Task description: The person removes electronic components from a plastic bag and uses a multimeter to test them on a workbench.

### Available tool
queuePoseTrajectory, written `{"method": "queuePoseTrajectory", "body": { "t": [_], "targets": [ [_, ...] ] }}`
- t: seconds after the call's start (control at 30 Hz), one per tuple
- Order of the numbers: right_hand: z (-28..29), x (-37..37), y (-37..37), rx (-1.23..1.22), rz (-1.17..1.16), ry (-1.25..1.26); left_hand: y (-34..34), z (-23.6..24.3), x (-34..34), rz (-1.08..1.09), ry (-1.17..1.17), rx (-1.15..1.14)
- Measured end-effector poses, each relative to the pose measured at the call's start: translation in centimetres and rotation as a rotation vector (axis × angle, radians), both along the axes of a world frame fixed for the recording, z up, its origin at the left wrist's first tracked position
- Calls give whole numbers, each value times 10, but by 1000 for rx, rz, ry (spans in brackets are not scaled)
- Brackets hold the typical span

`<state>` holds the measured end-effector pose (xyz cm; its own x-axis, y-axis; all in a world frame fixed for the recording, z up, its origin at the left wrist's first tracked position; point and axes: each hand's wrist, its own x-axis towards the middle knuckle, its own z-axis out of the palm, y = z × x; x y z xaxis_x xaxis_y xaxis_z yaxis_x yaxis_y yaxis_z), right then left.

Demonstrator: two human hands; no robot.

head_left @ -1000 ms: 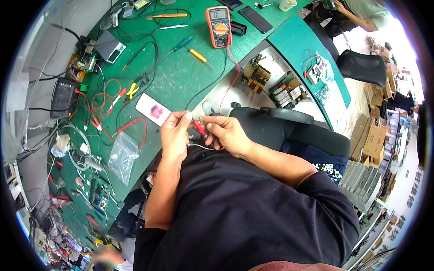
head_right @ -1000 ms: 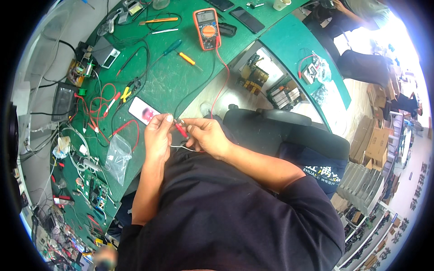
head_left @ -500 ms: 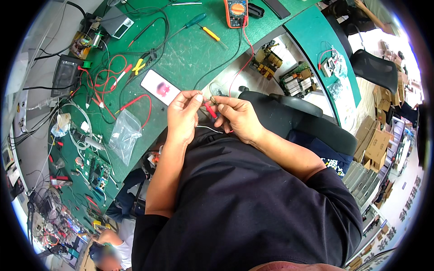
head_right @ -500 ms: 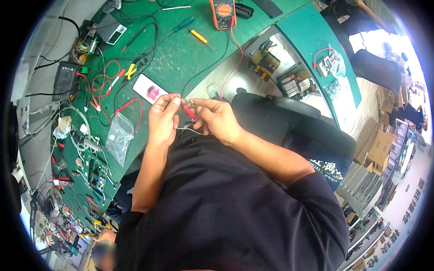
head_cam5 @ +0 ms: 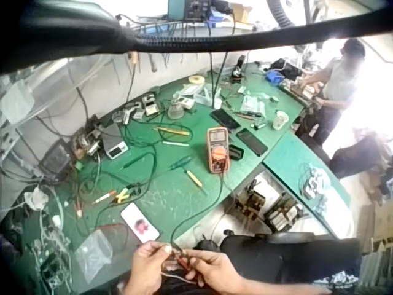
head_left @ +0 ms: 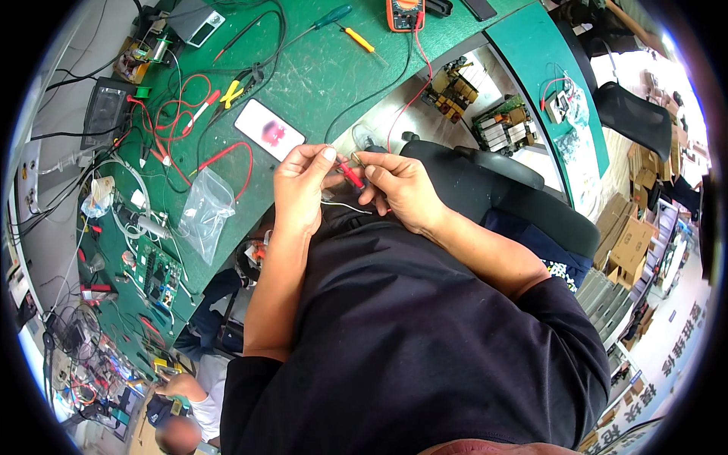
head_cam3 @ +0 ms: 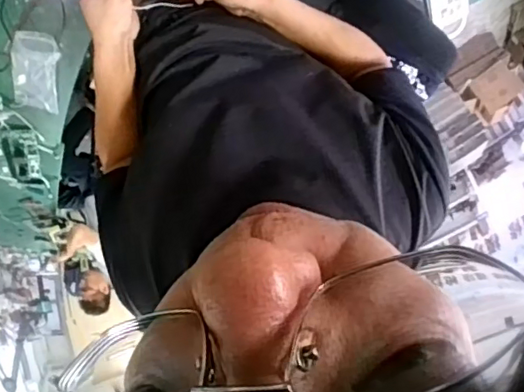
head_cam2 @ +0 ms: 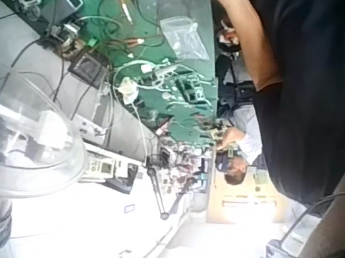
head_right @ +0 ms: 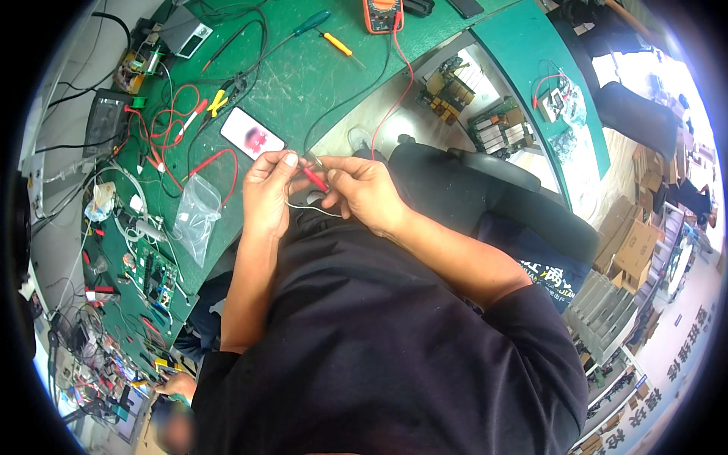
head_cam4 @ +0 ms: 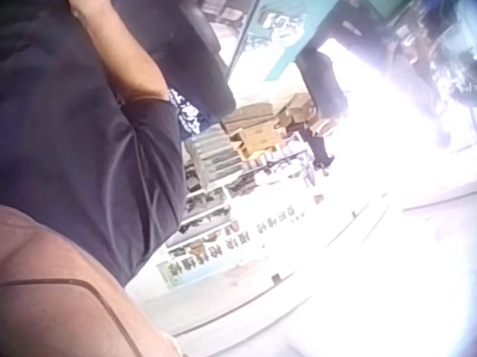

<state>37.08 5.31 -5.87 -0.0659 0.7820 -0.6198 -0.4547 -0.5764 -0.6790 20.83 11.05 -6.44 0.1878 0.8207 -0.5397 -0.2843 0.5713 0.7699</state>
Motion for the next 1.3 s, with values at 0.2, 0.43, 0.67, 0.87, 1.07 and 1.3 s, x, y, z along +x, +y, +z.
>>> {"method": "queuePoseTrajectory", "body": {
  "t": [0.2,0.43,0.67,0.87,1.07,1.3],
  "targets": [
    [-1,-2,-1,14,16,28,-2,-1,-4,10,-46,-29],
    [13,-4,2,-13,38,1,-12,-4,-10,6,-71,-24],
    [7,-5,-3,-20,77,17,-26,-3,-11,79,-133,17],
    [13,-5,3,-44,129,5,-27,-3,-13,82,-139,34],
    [23,-5,1,-73,168,-40,-28,0,-12,96,-98,23],
    [18,-9,-1,5,117,4,-25,-1,-13,112,-105,5]
  ]
}}
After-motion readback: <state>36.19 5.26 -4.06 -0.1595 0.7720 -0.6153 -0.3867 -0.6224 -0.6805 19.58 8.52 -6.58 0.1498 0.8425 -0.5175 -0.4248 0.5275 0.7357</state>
